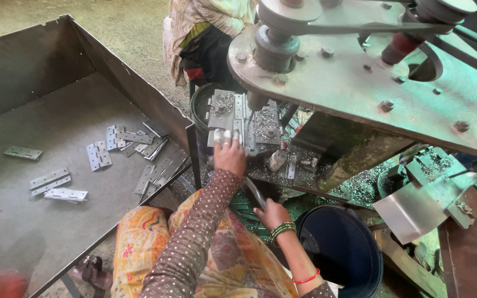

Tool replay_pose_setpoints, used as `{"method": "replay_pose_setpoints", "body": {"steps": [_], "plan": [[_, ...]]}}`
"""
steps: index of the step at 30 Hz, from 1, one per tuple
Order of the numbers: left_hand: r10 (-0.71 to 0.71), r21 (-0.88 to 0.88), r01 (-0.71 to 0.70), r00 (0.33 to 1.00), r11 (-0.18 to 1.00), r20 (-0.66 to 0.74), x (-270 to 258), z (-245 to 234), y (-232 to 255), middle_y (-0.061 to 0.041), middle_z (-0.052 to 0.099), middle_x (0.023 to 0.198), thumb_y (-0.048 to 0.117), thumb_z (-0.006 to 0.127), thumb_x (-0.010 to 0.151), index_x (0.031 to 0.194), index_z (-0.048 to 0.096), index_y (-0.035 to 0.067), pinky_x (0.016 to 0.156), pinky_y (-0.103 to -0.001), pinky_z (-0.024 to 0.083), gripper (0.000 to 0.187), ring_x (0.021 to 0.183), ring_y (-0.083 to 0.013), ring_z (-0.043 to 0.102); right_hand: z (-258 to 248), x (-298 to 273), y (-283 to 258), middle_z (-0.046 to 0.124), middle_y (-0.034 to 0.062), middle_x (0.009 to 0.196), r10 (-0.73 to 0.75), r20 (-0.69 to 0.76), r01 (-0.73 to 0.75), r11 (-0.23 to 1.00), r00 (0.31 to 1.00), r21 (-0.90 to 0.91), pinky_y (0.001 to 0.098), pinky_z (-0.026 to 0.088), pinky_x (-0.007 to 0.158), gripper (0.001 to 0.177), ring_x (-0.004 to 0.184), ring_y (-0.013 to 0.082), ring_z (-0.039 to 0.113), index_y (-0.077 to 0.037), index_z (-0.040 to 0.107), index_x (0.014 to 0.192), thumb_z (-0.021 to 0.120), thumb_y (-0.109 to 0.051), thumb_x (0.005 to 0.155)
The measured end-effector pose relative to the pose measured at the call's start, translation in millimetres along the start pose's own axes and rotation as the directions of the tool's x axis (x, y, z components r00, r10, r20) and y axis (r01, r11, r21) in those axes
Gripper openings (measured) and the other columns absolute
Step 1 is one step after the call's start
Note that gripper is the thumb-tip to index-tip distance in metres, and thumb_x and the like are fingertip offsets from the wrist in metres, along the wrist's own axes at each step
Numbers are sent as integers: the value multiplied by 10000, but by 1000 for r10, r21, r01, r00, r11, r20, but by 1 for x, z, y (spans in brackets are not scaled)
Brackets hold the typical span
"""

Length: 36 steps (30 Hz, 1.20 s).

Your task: The person sits on the floor and repeatedly places small metal plates into a manual punching machine. They position each plate under the press, pull the lever to punch holes, and then move the finished piece into a metal bin. The process is repeated continuously for the duration of the clip.

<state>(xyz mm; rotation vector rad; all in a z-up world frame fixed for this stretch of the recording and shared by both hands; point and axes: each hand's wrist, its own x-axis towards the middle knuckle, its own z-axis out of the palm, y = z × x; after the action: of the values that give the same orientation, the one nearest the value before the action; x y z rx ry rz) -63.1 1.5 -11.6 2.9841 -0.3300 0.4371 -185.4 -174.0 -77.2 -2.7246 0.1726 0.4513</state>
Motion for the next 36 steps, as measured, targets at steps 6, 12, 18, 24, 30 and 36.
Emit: {"method": "replay_pose_setpoints", "body": {"steps": [6, 12, 18, 24, 30, 36], "plan": [[-19, -45, 20, 1000, 999, 21, 17, -5, -4, -96, 578, 1401, 197, 594, 896, 944, 761, 107, 1090, -561, 342, 195, 1296, -262, 525, 66, 3, 23, 717, 212, 842, -18, -127, 31, 994, 992, 101, 499, 561, 690, 360, 757, 398, 709, -57, 593, 995, 602, -408, 916], [9, 4, -9, 998, 1000, -58, 15, -20, -5, -89, 585, 1392, 210, 597, 908, 1028, 767, 104, 1134, -544, 336, 233, 1353, -261, 492, 36, 22, 23, 705, 244, 879, 8, -14, -7, 997, 1000, 79, 510, 555, 733, 422, 828, 422, 695, -44, 624, 991, 678, -446, 874], [-33, -91, 49, 984, 995, 175, 39, -16, -8, -70, 533, 1486, 199, 582, 939, 1035, 771, 125, 1151, -537, 303, 225, 1364, -229, 469, 24, 3, 9, 707, 250, 883, -21, -57, 23, 999, 998, 33, 505, 568, 737, 430, 842, 426, 704, -21, 628, 996, 648, -443, 919], [-22, -23, 24, 997, 999, 70, 27, -23, -9, -81, 560, 1432, 288, 617, 939, 1052, 759, 91, 1169, -527, 267, 268, 1355, -236, 470, 49, -5, 5, 715, 237, 854, 45, -59, -39, 994, 997, 99, 513, 553, 713, 398, 802, 425, 704, -51, 592, 1081, 633, -412, 919], [-8, 10, 5, 943, 1000, 334, 49, -24, -11, -84, 430, 1547, 211, 622, 918, 994, 776, 130, 1146, -524, 274, 190, 1297, -206, 502, -1, 13, 7, 712, 206, 869, -7, 15, 8, 998, 1000, -57, 485, 567, 721, 440, 815, 385, 713, -56, 622, 1005, 665, -480, 895], [-33, -20, 38, 978, 999, 205, 61, 0, -11, -79, 545, 1462, 187, 557, 1009, 1088, 754, 119, 1153, -511, 313, 223, 1307, -216, 537, 39, -14, 4, 726, 201, 854, 28, -96, -23, 998, 995, 52, 482, 570, 691, 385, 780, 368, 718, -60, 599, 1074, 612, -420, 939]]}}
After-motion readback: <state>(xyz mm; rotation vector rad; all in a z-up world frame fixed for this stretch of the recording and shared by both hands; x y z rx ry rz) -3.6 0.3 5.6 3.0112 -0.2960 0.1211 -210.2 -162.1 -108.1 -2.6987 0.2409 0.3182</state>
